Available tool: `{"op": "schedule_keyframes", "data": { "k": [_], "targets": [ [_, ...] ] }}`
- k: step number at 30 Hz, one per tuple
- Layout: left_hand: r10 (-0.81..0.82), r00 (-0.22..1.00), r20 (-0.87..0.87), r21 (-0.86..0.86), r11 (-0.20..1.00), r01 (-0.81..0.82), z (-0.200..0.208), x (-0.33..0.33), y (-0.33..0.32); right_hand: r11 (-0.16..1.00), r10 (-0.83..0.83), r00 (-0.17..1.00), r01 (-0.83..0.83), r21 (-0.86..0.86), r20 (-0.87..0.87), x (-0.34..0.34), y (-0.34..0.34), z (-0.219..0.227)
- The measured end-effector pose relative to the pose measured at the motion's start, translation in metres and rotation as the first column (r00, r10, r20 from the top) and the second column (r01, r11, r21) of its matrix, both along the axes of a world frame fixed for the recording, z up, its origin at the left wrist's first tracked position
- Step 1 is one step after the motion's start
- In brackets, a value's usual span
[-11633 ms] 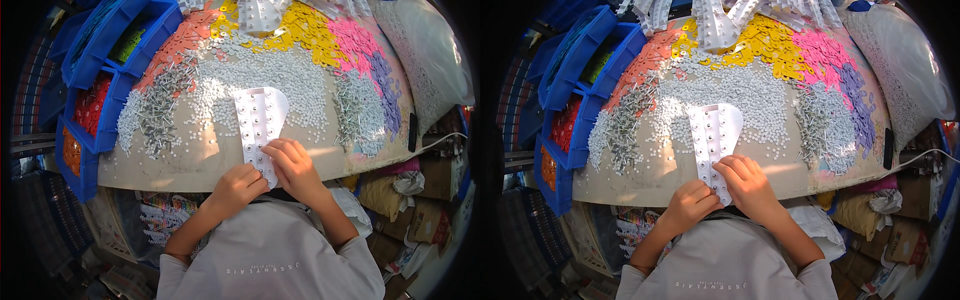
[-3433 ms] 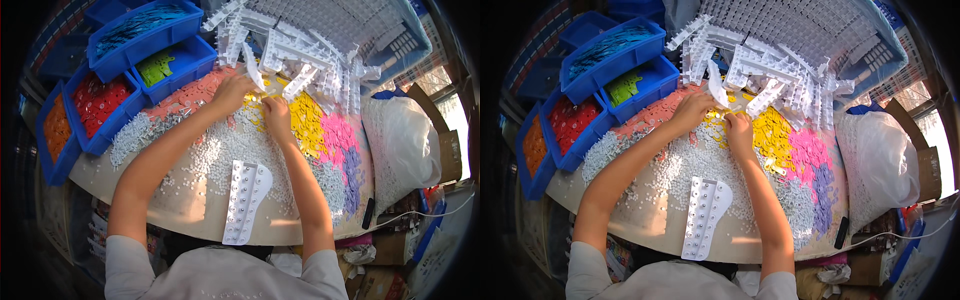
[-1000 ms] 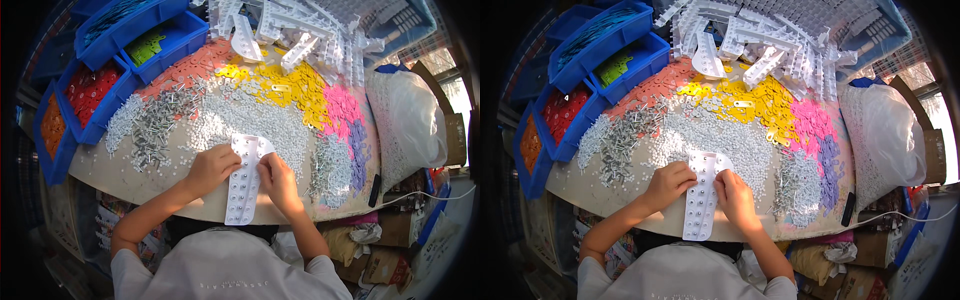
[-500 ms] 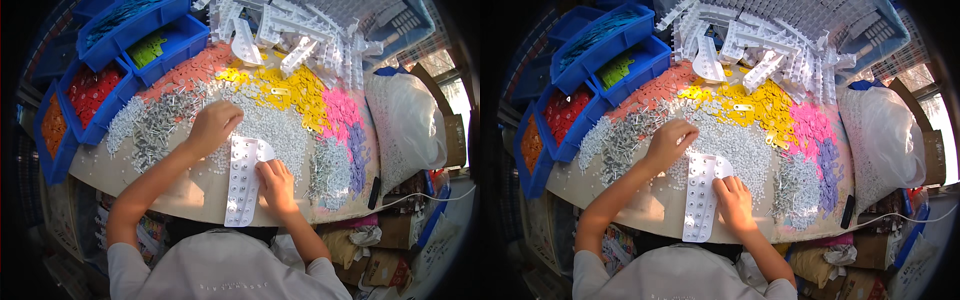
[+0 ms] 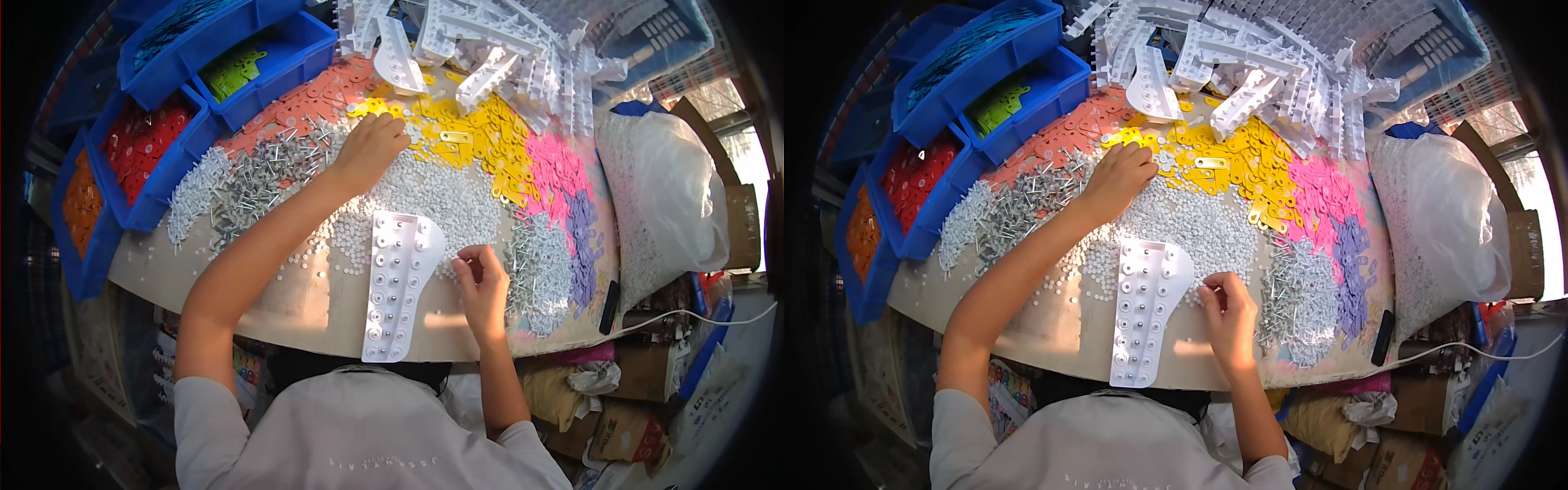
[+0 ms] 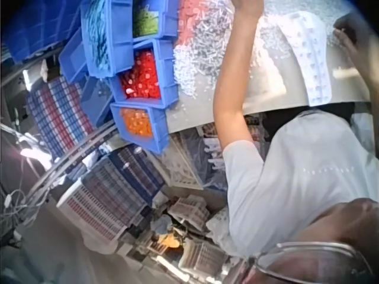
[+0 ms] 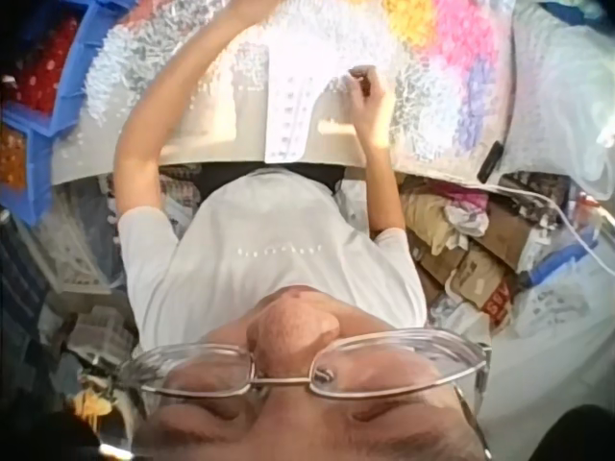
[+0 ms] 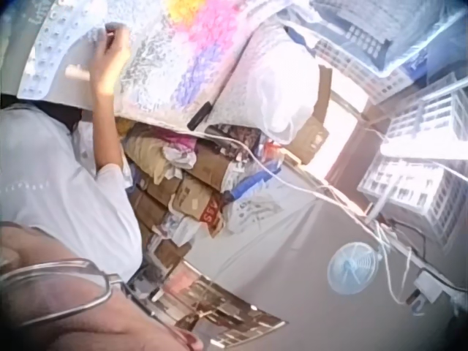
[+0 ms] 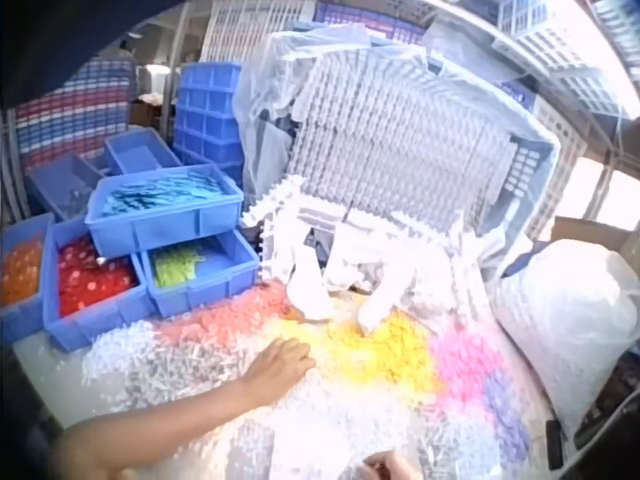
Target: The recorder assembles a toy xylophone by placing colored plates and small white caps onto a plastic frame.
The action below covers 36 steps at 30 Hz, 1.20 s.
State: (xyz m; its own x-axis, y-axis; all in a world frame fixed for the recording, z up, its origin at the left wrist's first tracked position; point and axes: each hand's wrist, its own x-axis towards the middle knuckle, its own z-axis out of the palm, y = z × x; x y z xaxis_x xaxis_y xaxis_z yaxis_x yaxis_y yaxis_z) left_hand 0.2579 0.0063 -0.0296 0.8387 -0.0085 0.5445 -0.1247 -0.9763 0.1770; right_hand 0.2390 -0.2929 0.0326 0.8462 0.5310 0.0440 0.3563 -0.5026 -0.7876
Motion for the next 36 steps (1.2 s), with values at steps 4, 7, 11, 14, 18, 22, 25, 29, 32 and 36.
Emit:
{"op": "schedule_keyframes", "data": {
  "k": [4, 7, 11, 14, 18, 22, 25, 29, 32, 36],
  "targets": [
    [-0.022, 1.0, 0.009, 0.048, 0.999, 0.021, -0.002, -0.005, -0.002, 0.993, 0.1, 0.984, -0.089, 0.08, -0.146, -0.014, 0.009, -0.006],
    [-0.032, 0.999, -0.008, 0.056, 0.998, 0.032, -0.004, -0.007, -0.001, 0.963, 0.229, 0.951, -0.19, 0.194, -0.207, -0.025, 0.017, 0.007],
    [-0.048, 0.998, 0.041, 0.038, 0.998, 0.047, -0.002, -0.007, -0.001, 0.953, 0.303, 0.953, -0.303, 0.025, -0.009, -0.025, 0.015, 0.015],
    [-0.016, 1.0, 0.004, -0.136, 0.991, 0.016, 0.004, -0.013, -0.004, 0.924, 0.383, 0.917, -0.378, -0.067, 0.108, -0.025, 0.012, 0.008],
    [0.0, 0.999, -0.04, -0.637, 0.77, -0.026, 0.035, -0.054, -0.028, 0.934, 0.357, 0.934, -0.357, -0.018, -0.017, -0.031, 0.014, 0.004],
    [-0.224, 0.971, -0.082, -0.685, 0.72, 0.108, 0.041, -0.106, -0.042, 0.951, 0.308, 0.951, -0.308, 0.002, -0.029, -0.036, 0.016, 0.003],
    [-0.322, 0.931, -0.174, -0.77, 0.634, 0.075, 0.047, -0.14, -0.058, 0.959, 0.279, 0.955, -0.282, 0.016, 0.104, -0.039, 0.017, -0.004],
    [-0.331, 0.919, -0.216, -0.728, 0.681, 0.074, 0.043, -0.16, -0.075, 0.962, 0.272, 0.962, -0.271, -0.025, 0.04, -0.042, 0.017, -0.003],
    [-0.292, 0.929, -0.227, -0.746, 0.666, 0.027, 0.037, -0.166, -0.084, 0.964, 0.267, 0.96, -0.265, -0.031, 0.086, -0.042, 0.017, -0.008],
    [-0.264, 0.946, -0.186, -0.744, 0.667, 0.04, 0.034, -0.165, -0.09, 0.971, 0.236, 0.968, -0.232, -0.058, 0.086, -0.043, 0.012, -0.017]
  ]
}}
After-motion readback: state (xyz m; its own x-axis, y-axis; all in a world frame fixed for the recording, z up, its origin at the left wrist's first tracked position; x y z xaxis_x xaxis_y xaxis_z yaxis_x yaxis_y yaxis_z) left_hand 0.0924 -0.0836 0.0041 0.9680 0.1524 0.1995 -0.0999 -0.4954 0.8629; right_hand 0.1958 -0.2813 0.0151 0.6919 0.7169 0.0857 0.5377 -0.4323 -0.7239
